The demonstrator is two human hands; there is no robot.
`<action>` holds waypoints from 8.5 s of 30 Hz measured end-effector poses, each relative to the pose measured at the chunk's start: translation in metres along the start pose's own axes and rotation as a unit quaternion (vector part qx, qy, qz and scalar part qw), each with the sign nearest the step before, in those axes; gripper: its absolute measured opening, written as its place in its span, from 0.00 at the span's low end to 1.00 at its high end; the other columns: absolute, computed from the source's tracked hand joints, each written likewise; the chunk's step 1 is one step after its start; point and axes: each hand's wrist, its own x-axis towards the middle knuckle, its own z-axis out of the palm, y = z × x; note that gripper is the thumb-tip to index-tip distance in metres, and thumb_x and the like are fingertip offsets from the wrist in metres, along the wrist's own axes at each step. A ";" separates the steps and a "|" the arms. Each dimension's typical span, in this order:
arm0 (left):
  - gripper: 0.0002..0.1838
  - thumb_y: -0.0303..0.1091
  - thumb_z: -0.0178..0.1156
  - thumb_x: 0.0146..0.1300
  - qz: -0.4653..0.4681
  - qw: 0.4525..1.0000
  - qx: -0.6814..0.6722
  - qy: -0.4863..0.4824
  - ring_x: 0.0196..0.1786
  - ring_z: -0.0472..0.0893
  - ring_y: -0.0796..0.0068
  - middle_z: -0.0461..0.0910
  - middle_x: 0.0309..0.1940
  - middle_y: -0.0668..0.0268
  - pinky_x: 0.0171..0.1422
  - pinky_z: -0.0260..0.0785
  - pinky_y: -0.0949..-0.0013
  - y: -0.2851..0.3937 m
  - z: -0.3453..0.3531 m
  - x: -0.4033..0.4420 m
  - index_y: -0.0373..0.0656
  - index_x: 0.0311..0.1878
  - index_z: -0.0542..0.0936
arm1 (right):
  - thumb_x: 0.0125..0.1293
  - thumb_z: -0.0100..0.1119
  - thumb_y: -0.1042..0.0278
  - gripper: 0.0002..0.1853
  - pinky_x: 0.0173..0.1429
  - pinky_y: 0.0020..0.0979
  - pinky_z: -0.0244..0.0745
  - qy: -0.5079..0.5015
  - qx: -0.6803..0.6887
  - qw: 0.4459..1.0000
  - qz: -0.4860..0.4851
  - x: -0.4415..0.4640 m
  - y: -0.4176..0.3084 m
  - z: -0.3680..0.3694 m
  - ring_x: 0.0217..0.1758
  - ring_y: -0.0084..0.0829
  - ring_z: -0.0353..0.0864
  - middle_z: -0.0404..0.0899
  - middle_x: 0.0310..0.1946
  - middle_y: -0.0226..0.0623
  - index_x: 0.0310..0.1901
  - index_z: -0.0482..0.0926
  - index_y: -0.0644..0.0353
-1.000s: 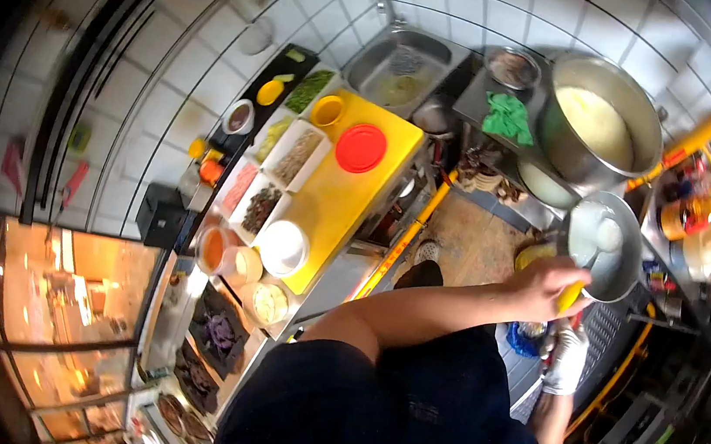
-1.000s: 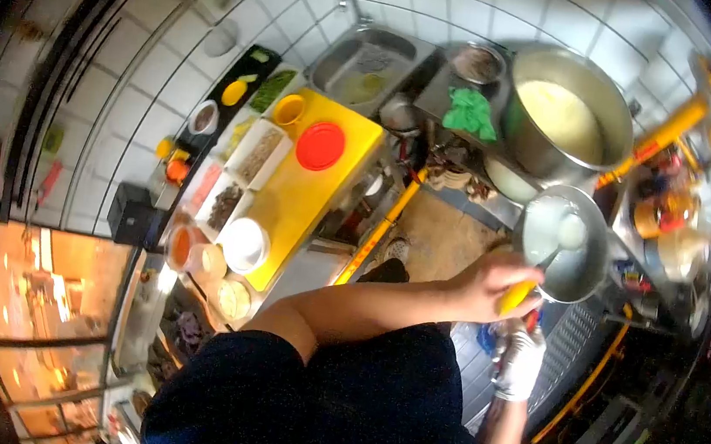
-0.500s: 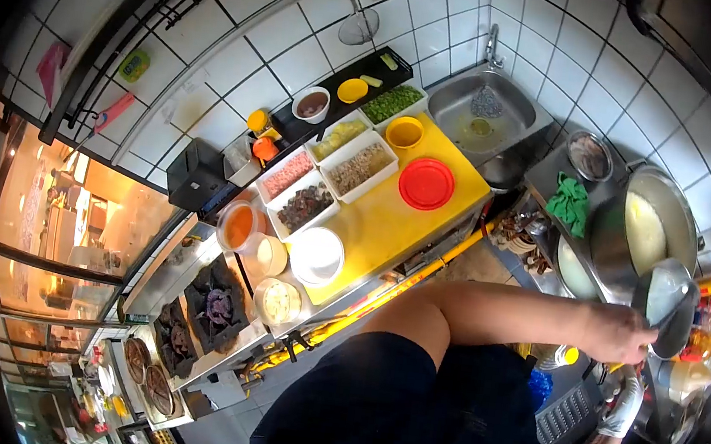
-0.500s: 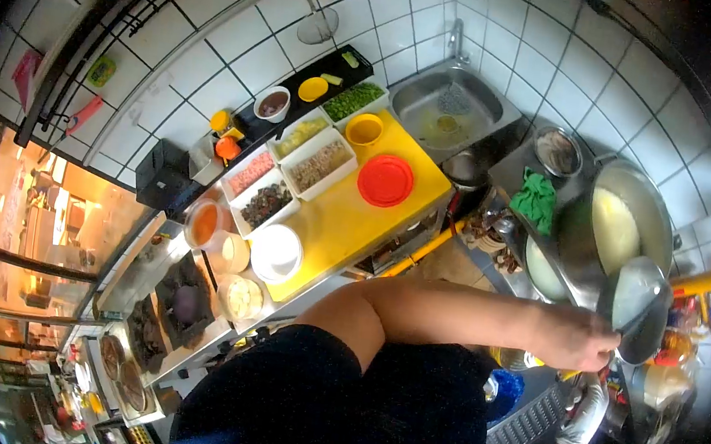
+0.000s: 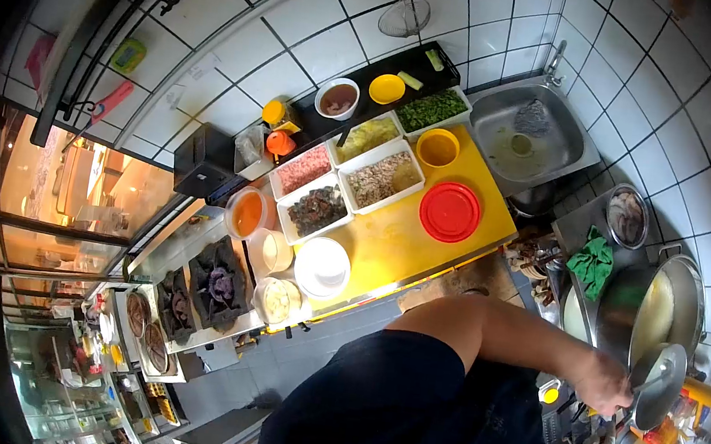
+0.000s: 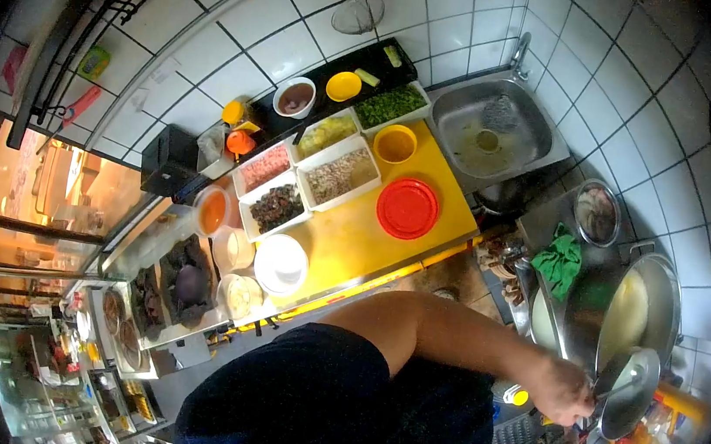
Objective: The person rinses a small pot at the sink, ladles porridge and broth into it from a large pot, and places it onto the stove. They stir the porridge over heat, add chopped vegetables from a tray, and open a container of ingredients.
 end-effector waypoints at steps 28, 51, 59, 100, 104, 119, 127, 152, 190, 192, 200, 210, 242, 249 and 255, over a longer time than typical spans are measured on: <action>0.14 0.23 0.59 0.68 -0.294 0.920 -0.074 0.250 0.49 0.85 0.60 0.84 0.49 0.53 0.56 0.78 0.63 -0.011 -0.111 0.053 0.34 0.56 0.82 | 0.78 0.58 0.63 0.11 0.14 0.18 0.62 -0.015 0.075 0.993 0.094 -0.023 -0.036 -0.007 0.14 0.14 0.68 0.74 0.23 0.23 0.54 0.77 0.60; 0.15 0.34 0.59 0.69 -0.596 0.693 -0.321 0.246 0.50 0.87 0.51 0.81 0.44 0.49 0.56 0.83 0.57 -0.208 0.038 0.050 0.30 0.50 0.79 | 0.77 0.60 0.62 0.09 0.17 0.20 0.62 -0.037 0.087 0.991 0.097 -0.032 -0.040 -0.043 0.13 0.16 0.70 0.72 0.18 0.23 0.46 0.77 0.59; 0.20 0.32 0.56 0.67 -0.596 0.542 -0.406 0.431 0.57 0.83 0.42 0.74 0.52 0.42 0.70 0.79 0.51 -0.169 -0.006 0.084 0.23 0.53 0.70 | 0.77 0.60 0.60 0.11 0.16 0.22 0.62 -0.048 0.077 0.992 0.084 -0.028 -0.038 -0.044 0.12 0.17 0.69 0.73 0.17 0.24 0.40 0.77 0.58; 0.20 0.31 0.54 0.73 -0.585 0.549 -0.425 0.419 0.61 0.80 0.42 0.73 0.56 0.39 0.72 0.76 0.49 -0.176 0.014 0.077 0.22 0.58 0.69 | 0.75 0.61 0.62 0.11 0.13 0.20 0.65 -0.055 0.058 0.995 0.060 -0.026 -0.040 -0.041 0.13 0.17 0.74 0.76 0.20 0.25 0.47 0.79 0.62; 0.18 0.33 0.55 0.74 -0.472 0.631 -0.479 0.386 0.63 0.79 0.42 0.76 0.55 0.47 0.76 0.70 0.45 -0.114 -0.045 0.095 0.26 0.57 0.72 | 0.75 0.61 0.61 0.11 0.14 0.20 0.65 -0.064 0.045 0.995 0.058 -0.022 -0.033 -0.043 0.13 0.17 0.73 0.77 0.21 0.26 0.44 0.77 0.62; 0.18 0.26 0.65 0.64 -0.134 0.966 0.115 -0.189 0.53 0.85 0.46 0.79 0.58 0.46 0.56 0.82 0.56 -0.051 -0.079 0.063 0.39 0.58 0.82 | 0.76 0.60 0.64 0.09 0.17 0.22 0.66 -0.051 0.081 0.993 0.071 -0.029 -0.048 -0.035 0.14 0.18 0.72 0.75 0.19 0.26 0.43 0.77 0.62; 0.18 0.26 0.64 0.63 -0.153 0.907 0.110 -0.378 0.59 0.83 0.46 0.78 0.64 0.51 0.64 0.77 0.54 -0.190 -0.016 0.073 0.44 0.58 0.83 | 0.75 0.62 0.62 0.11 0.15 0.22 0.63 -0.052 0.058 0.996 0.042 -0.018 -0.028 -0.037 0.12 0.19 0.72 0.75 0.18 0.27 0.42 0.77 0.62; 0.17 0.33 0.54 0.74 -0.433 0.718 -0.436 0.328 0.58 0.83 0.44 0.82 0.54 0.46 0.69 0.77 0.49 -0.026 -0.097 0.121 0.28 0.57 0.76 | 0.75 0.62 0.63 0.11 0.17 0.22 0.66 -0.057 0.083 0.993 0.068 -0.019 -0.035 -0.036 0.15 0.19 0.73 0.75 0.22 0.27 0.45 0.78 0.64; 0.16 0.30 0.57 0.72 -0.485 0.625 -0.463 0.399 0.60 0.81 0.40 0.77 0.53 0.43 0.73 0.75 0.46 -0.121 -0.043 0.119 0.24 0.54 0.74 | 0.74 0.64 0.63 0.11 0.15 0.22 0.64 -0.048 0.077 0.994 0.054 -0.013 -0.034 -0.032 0.12 0.18 0.71 0.74 0.20 0.25 0.42 0.76 0.61; 0.15 0.31 0.57 0.73 -0.444 0.669 -0.467 0.370 0.59 0.82 0.39 0.80 0.52 0.46 0.71 0.75 0.45 -0.089 -0.067 0.126 0.27 0.54 0.76 | 0.74 0.64 0.63 0.10 0.15 0.22 0.64 -0.043 0.064 0.995 0.066 -0.013 -0.036 -0.032 0.12 0.18 0.71 0.73 0.20 0.25 0.43 0.76 0.61; 0.13 0.23 0.63 0.68 -0.083 0.987 -0.088 -0.102 0.51 0.87 0.48 0.82 0.52 0.42 0.58 0.84 0.57 0.007 -0.088 0.084 0.28 0.54 0.81 | 0.74 0.63 0.64 0.10 0.17 0.20 0.65 -0.079 0.113 0.987 0.081 -0.017 -0.032 -0.036 0.15 0.16 0.70 0.74 0.23 0.23 0.49 0.78 0.59; 0.16 0.27 0.65 0.66 -0.132 0.980 0.075 -0.127 0.54 0.85 0.47 0.81 0.58 0.47 0.56 0.80 0.55 -0.075 -0.067 0.076 0.39 0.57 0.84 | 0.74 0.63 0.65 0.08 0.17 0.22 0.65 -0.042 0.089 0.992 0.077 -0.027 -0.031 -0.039 0.14 0.18 0.72 0.74 0.20 0.25 0.40 0.77 0.60; 0.15 0.31 0.58 0.73 -0.430 0.669 -0.465 0.389 0.64 0.79 0.47 0.79 0.56 0.49 0.78 0.69 0.51 -0.034 -0.066 0.121 0.30 0.56 0.76 | 0.73 0.64 0.61 0.14 0.15 0.22 0.65 -0.096 0.054 0.990 0.086 -0.018 -0.033 -0.064 0.13 0.18 0.71 0.74 0.19 0.25 0.50 0.77 0.61; 0.13 0.26 0.65 0.66 -0.225 0.966 0.056 -0.114 0.56 0.85 0.54 0.84 0.53 0.52 0.65 0.77 0.58 0.059 -0.055 0.080 0.37 0.53 0.84 | 0.73 0.63 0.67 0.09 0.17 0.21 0.68 -0.106 0.106 0.987 0.061 -0.010 -0.019 -0.064 0.16 0.18 0.73 0.75 0.23 0.25 0.47 0.77 0.61; 0.19 0.23 0.70 0.61 -0.018 0.978 0.101 -0.183 0.52 0.85 0.43 0.79 0.54 0.43 0.56 0.84 0.55 0.091 -0.070 0.066 0.34 0.55 0.82 | 0.72 0.63 0.66 0.07 0.18 0.22 0.68 -0.088 0.126 0.987 0.048 -0.022 -0.012 -0.055 0.16 0.18 0.72 0.75 0.22 0.25 0.46 0.78 0.59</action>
